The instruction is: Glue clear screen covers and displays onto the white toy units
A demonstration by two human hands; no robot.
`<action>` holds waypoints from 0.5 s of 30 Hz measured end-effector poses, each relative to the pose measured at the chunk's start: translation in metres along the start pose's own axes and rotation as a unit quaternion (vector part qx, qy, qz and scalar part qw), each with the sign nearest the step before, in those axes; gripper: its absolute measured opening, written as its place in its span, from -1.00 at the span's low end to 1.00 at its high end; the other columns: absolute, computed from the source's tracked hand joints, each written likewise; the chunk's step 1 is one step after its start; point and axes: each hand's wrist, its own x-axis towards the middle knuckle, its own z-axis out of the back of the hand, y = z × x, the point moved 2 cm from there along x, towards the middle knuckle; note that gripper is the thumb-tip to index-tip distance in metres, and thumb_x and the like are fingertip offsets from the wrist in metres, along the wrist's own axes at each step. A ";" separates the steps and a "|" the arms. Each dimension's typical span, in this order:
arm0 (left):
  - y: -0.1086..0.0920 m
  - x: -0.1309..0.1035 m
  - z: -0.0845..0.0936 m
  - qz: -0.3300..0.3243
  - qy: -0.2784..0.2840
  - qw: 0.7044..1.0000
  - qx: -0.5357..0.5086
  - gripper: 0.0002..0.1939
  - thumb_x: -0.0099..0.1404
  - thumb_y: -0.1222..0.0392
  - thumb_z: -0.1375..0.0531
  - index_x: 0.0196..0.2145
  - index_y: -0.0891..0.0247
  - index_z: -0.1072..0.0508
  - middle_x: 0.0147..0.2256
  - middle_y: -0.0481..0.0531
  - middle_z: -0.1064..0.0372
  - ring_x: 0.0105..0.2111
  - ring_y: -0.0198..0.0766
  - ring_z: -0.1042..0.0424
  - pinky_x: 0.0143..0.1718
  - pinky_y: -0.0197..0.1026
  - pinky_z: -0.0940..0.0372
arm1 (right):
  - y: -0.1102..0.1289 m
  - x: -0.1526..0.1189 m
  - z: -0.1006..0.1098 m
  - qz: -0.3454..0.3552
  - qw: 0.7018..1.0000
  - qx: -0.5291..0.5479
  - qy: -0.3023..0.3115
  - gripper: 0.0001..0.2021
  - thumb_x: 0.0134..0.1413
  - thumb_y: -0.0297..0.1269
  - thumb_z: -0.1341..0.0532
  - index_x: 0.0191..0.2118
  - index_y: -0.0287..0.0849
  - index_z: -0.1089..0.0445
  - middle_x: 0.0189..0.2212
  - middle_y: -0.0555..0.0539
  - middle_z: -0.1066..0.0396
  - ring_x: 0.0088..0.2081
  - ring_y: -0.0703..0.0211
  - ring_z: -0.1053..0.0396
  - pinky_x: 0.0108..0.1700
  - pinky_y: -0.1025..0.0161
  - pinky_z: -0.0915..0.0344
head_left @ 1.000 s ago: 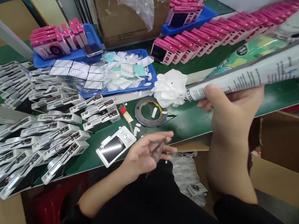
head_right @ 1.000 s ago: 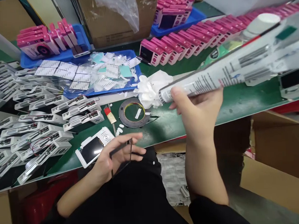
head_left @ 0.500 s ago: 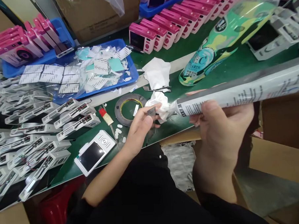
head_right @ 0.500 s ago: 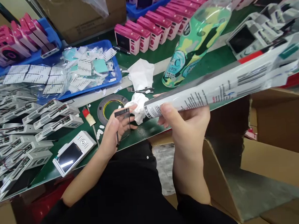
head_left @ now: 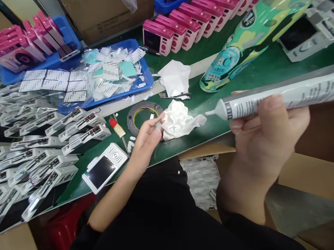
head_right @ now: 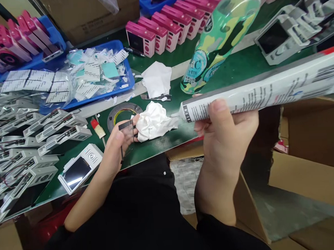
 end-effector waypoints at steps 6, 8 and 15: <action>-0.012 -0.019 0.009 0.061 -0.006 0.998 -0.003 -0.42 0.36 -0.40 -0.40 0.07 0.07 -0.64 0.49 0.07 -0.34 0.38 0.12 -0.47 0.24 -0.06 -0.37 | 0.009 -0.020 -0.013 -0.020 0.999 0.032 0.039 -0.44 -0.08 0.25 -0.61 -0.38 -0.18 -0.51 -0.44 -0.10 -0.57 -0.67 0.33 -0.21 -0.79 0.37 0.04; -0.016 -0.027 0.013 0.069 -0.014 0.998 0.001 -0.43 0.36 -0.40 -0.40 0.07 0.07 -0.66 0.48 0.06 -0.36 0.46 0.14 -0.36 0.37 -0.02 -0.28 | 0.012 -0.025 -0.017 -0.040 0.997 0.046 0.053 -0.44 -0.09 0.24 -0.62 -0.30 -0.17 -0.54 -0.44 -0.08 -0.57 -0.69 0.36 -0.14 -0.79 0.34 0.06; -0.042 -0.064 0.033 0.033 0.018 0.999 0.002 -0.42 0.51 -0.37 -0.26 0.15 0.12 -0.70 0.32 0.16 -0.55 0.37 0.10 -0.47 0.29 -0.05 -0.41 | 0.025 -0.043 -0.030 -0.076 0.989 0.066 0.106 -0.48 -0.01 0.24 -0.60 -0.13 -0.05 -0.65 -0.38 0.00 -0.64 -0.78 0.43 0.03 -0.85 0.29 0.11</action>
